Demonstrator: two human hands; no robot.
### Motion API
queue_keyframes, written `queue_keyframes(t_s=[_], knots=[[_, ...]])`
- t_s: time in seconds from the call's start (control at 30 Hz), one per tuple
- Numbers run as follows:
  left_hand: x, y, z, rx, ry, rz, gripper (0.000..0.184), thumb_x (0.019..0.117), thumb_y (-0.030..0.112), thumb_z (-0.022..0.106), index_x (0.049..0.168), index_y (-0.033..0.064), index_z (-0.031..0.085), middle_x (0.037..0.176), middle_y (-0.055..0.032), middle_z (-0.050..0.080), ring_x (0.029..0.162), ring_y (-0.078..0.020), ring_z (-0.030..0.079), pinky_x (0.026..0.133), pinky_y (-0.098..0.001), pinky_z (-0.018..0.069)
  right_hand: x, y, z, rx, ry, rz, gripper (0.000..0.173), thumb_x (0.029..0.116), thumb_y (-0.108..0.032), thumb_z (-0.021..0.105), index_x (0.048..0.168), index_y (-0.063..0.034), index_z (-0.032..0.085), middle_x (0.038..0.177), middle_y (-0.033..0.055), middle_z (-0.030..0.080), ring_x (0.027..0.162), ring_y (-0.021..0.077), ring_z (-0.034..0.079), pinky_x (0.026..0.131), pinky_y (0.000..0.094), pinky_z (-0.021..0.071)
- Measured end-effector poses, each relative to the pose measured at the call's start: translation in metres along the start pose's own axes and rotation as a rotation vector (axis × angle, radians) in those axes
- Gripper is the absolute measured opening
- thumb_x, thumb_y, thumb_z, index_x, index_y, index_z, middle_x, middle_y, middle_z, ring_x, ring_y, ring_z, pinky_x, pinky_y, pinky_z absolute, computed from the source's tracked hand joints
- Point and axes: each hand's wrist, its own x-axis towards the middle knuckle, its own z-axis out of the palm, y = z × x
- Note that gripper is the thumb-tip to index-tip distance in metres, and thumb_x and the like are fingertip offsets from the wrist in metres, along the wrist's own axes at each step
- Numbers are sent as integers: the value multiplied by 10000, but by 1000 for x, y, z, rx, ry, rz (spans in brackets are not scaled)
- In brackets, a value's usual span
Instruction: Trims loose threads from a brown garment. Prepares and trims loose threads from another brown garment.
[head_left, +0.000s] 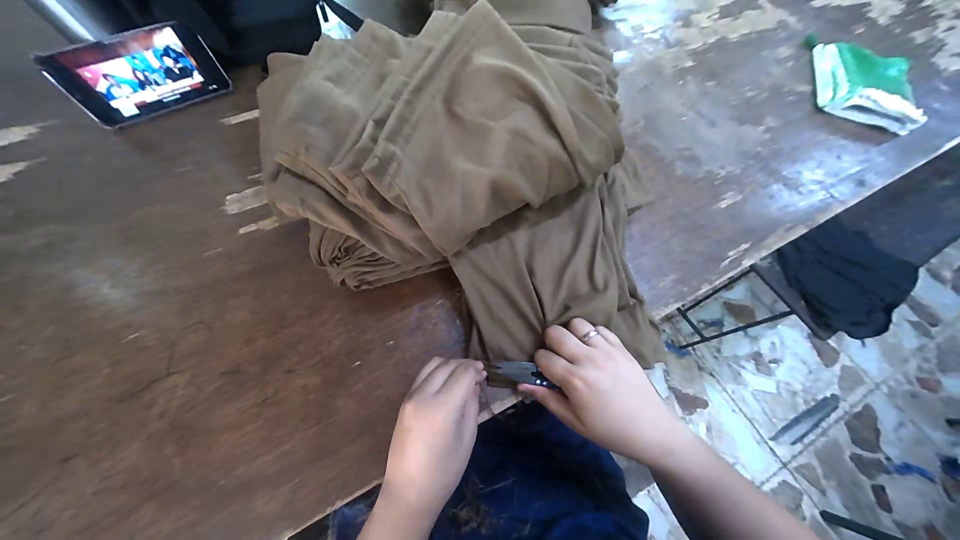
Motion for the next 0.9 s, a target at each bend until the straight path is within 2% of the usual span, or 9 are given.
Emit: queue_keyframes(t_s=[0.1, 0.2, 0.43, 0.63, 0.9], knots=[[3, 4, 2, 96, -67, -43, 106, 912, 26, 586, 922, 66, 683, 976, -54, 734, 901, -138, 700, 812, -228, 569, 2, -1, -2, 5, -35, 4, 534, 1019, -559, 460, 806, -109, 650, 850, 98, 615, 842, 332, 627, 644, 446, 493], [6, 6, 2, 137, -110, -30, 82, 914, 6, 566, 940, 35, 638, 964, -87, 703, 923, -208, 700, 860, -307, 573, 3, -1, -5, 10, -54, 8, 523, 1006, -554, 482, 801, -105, 653, 849, 100, 622, 844, 336, 637, 640, 448, 501], [-2, 4, -4, 11, -92, -33, 84, 920, -2, 536, 969, 43, 588, 1010, -85, 668, 947, -140, 664, 846, -217, 547, 4, -1, -5, 8, -62, 11, 543, 1020, -560, 451, 807, -103, 654, 849, 104, 624, 846, 339, 641, 647, 454, 505], [-5, 2, -5, -10, -100, -26, 97, 915, 1, 531, 975, 56, 584, 1022, -71, 668, 953, -130, 660, 846, -210, 544, 5, -3, -1, 1, -19, 24, 543, 1031, -542, 442, 778, -107, 647, 816, 95, 620, 809, 323, 637, 621, 440, 492], [-12, 1, -12, -112, -91, -48, 67, 945, 22, 516, 997, 53, 544, 1037, -70, 650, 864, -58, 623, 729, -149, 518, 1, 3, -3, 44, -30, -32, 556, 1024, -585, 439, 810, -112, 635, 827, 99, 600, 828, 332, 626, 651, 451, 499]])
